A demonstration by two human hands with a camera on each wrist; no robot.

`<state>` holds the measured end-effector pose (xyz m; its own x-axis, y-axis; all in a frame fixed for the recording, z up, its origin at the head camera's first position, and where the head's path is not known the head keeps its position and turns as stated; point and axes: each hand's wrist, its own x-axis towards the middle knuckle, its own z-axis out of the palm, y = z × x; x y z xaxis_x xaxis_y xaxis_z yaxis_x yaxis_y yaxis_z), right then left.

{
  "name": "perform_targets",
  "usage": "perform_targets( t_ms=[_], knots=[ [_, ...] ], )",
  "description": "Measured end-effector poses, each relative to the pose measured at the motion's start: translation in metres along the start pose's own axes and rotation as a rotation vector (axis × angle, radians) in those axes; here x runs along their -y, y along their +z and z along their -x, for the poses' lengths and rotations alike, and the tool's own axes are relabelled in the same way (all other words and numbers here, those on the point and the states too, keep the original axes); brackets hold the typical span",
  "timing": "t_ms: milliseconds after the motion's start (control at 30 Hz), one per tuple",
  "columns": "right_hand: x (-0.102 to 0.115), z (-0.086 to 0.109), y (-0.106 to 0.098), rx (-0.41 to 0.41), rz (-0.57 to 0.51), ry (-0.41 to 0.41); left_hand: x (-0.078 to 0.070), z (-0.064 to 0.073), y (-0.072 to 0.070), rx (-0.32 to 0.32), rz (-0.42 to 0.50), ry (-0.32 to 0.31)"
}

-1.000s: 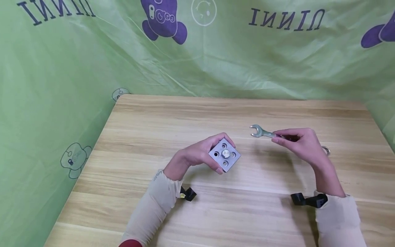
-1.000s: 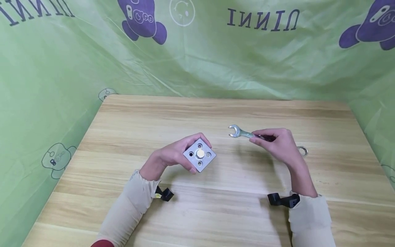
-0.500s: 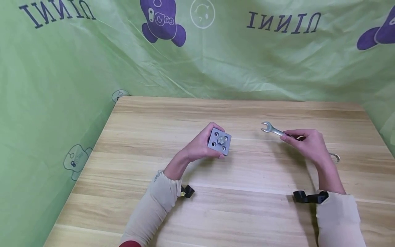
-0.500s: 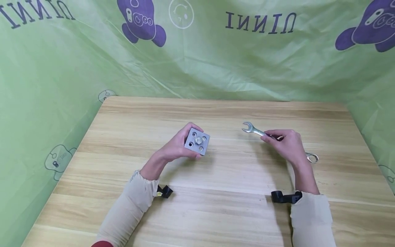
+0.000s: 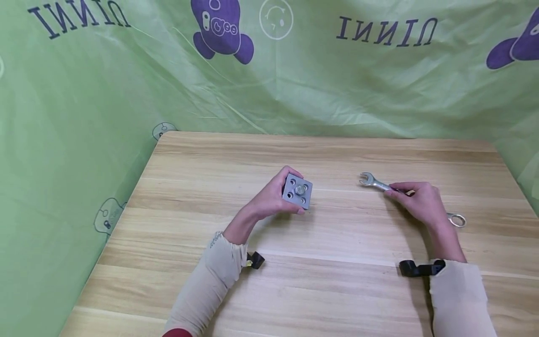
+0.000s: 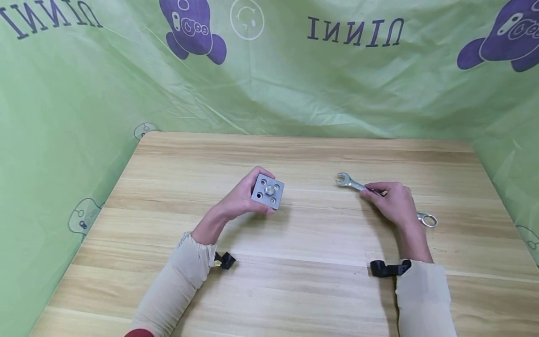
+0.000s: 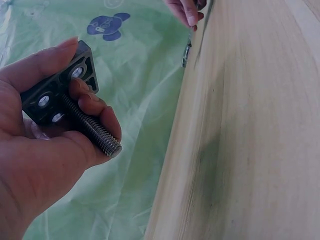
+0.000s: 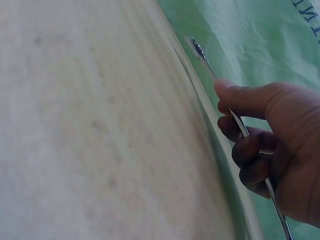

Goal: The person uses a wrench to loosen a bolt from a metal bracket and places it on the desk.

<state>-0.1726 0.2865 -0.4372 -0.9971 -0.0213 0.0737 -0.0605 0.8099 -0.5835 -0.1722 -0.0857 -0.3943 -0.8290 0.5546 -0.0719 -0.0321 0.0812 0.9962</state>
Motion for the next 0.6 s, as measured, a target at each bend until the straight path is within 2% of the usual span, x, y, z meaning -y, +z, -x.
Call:
perform_targets(
  t_ms=[367,600],
  knots=[
    [-0.0054,-0.0020,0.0032,-0.028,0.104,0.002,-0.0006,0.0002,0.0009,-0.009,0.019,-0.009],
    [-0.0051,-0.0019,0.0060,-0.089,0.223,-0.138,-0.0011,-0.0002,0.0005,-0.021,0.012,-0.016]
  ],
)
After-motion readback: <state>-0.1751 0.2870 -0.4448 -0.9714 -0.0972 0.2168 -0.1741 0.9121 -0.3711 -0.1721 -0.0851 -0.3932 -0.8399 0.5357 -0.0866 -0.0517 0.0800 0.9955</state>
